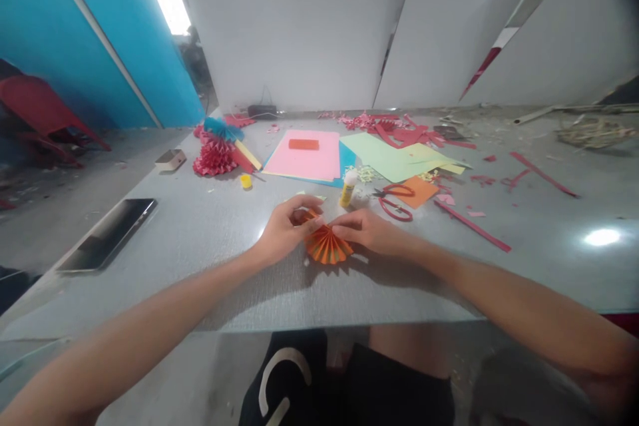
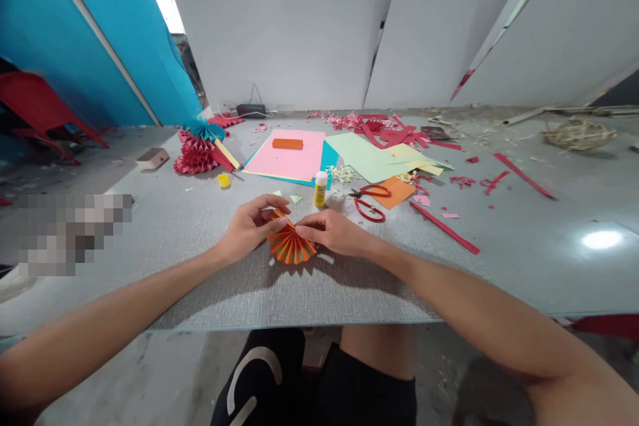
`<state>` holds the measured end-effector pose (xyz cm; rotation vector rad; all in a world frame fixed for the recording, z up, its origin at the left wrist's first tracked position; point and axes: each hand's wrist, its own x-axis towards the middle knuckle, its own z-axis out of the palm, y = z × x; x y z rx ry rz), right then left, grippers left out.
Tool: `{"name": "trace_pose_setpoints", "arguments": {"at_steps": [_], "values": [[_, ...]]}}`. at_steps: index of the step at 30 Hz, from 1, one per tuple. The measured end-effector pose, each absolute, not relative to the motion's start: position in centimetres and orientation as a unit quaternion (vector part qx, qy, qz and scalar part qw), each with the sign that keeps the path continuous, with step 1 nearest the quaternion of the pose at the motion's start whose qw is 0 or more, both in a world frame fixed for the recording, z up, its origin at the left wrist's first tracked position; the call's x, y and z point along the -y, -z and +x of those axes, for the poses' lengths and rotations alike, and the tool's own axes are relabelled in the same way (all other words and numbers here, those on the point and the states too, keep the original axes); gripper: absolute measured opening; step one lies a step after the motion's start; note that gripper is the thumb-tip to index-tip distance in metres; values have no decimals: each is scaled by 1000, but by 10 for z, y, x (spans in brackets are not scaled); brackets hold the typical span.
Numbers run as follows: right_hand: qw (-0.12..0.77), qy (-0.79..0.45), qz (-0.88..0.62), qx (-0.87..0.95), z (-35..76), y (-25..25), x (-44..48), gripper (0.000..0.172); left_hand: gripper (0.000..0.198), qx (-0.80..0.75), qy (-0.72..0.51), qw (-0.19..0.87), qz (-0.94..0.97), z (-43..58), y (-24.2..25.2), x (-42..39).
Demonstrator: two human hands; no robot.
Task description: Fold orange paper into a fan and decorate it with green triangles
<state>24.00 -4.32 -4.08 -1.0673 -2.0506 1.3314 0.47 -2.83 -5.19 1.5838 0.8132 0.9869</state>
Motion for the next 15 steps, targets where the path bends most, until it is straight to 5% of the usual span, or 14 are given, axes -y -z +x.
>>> {"name": "trace_pose_setpoints", "arguments": {"at_steps": [15], "values": [[249,-551,-399,689,236,36,46,49,42,-362,-427,510,653,-4,46,13]]}}
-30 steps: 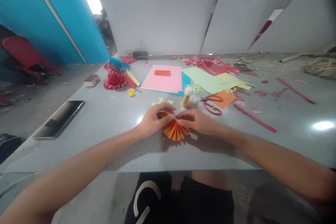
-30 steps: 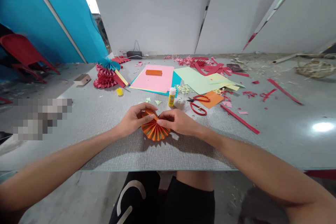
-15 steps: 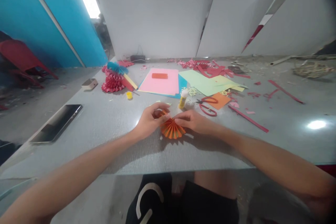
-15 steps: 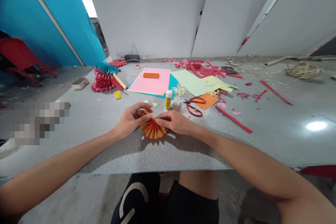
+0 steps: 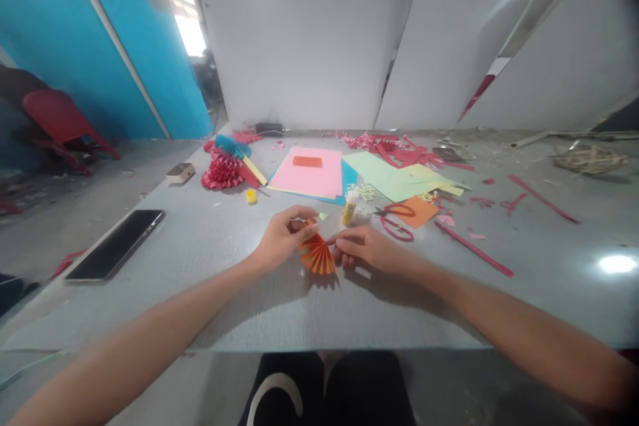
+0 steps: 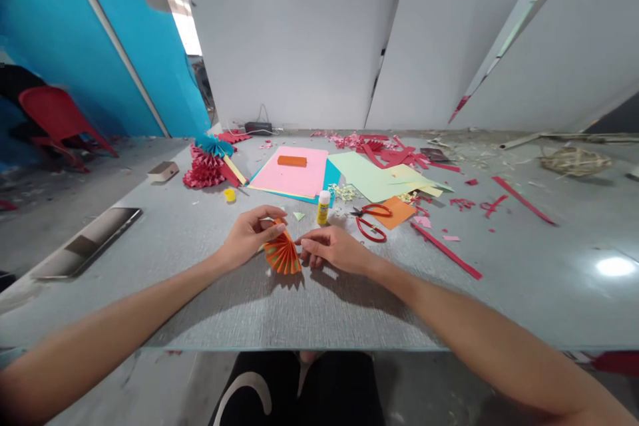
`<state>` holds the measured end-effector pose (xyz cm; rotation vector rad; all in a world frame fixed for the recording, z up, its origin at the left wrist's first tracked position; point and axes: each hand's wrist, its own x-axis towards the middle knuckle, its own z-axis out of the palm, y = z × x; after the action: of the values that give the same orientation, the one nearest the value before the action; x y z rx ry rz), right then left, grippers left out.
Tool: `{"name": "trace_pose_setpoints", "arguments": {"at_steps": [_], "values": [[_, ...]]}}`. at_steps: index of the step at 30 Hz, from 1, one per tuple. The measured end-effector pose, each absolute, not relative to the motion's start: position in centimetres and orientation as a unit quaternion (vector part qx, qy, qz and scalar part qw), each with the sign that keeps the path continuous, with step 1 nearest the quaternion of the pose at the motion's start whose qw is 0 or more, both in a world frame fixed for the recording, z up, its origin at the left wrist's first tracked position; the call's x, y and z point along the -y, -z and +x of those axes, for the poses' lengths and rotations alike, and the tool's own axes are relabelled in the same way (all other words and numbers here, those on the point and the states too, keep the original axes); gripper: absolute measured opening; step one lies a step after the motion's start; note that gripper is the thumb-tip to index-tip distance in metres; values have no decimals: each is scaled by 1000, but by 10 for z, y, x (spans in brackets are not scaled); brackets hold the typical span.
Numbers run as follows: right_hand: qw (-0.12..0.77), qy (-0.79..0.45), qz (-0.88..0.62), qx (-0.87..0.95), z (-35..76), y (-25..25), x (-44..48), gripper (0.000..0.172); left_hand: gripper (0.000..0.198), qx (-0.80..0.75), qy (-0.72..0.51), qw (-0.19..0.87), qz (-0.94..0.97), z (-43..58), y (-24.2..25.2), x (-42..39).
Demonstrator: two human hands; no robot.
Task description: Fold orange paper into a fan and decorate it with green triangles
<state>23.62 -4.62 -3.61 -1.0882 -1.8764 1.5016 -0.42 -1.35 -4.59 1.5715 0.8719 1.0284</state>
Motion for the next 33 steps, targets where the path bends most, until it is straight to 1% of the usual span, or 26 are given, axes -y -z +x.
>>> {"name": "trace_pose_setpoints", "arguments": {"at_steps": [3,6,7,8,9,12,13,14,17,20,23,25,27,29,31,33], "values": [[251,-557,-408,678,237,42,44,50,40,-397,-449,449,663,-28,33,-10],[247,-552,-406,686,238,45,44,45,39,-423,-371,442,698,-62,13,-33],[247,-549,-407,687,239,46,43,43,39,-429,-342,426,719,-74,7,-40],[245,-546,-409,689,239,46,43,41,39,-443,-326,389,740,-87,1,-47],[242,-543,-411,691,239,46,44,39,38,-475,-313,329,753,-100,-3,-53],[225,-529,-419,702,239,45,44,34,32,-640,-353,18,683,-138,-12,-68],[222,-523,-421,707,239,44,45,33,32,-664,-351,-34,659,-148,-13,-72],[220,-518,-422,711,238,44,45,32,33,-680,-350,-47,642,-156,-14,-75],[215,-503,-427,720,237,42,47,30,29,-682,-323,-39,655,-166,-14,-78],[204,-489,-436,727,236,38,48,28,22,-627,-267,19,731,-153,-13,-72],[197,-481,-442,731,235,35,50,26,29,-535,-239,110,803,-131,-14,-59],[194,-477,-444,734,234,33,51,26,31,-505,-244,143,816,-120,-18,-50],[192,-472,-448,734,233,32,52,26,29,-479,-218,176,832,-115,-22,-43],[190,-467,-454,734,233,31,53,26,29,-463,-165,182,852,-115,-25,-39],[187,-466,-456,735,233,30,53,25,28,-467,-119,155,862,-117,-25,-39],[186,-468,-454,735,234,31,52,25,29,-475,-99,123,866,-117,-24,-41]]}}
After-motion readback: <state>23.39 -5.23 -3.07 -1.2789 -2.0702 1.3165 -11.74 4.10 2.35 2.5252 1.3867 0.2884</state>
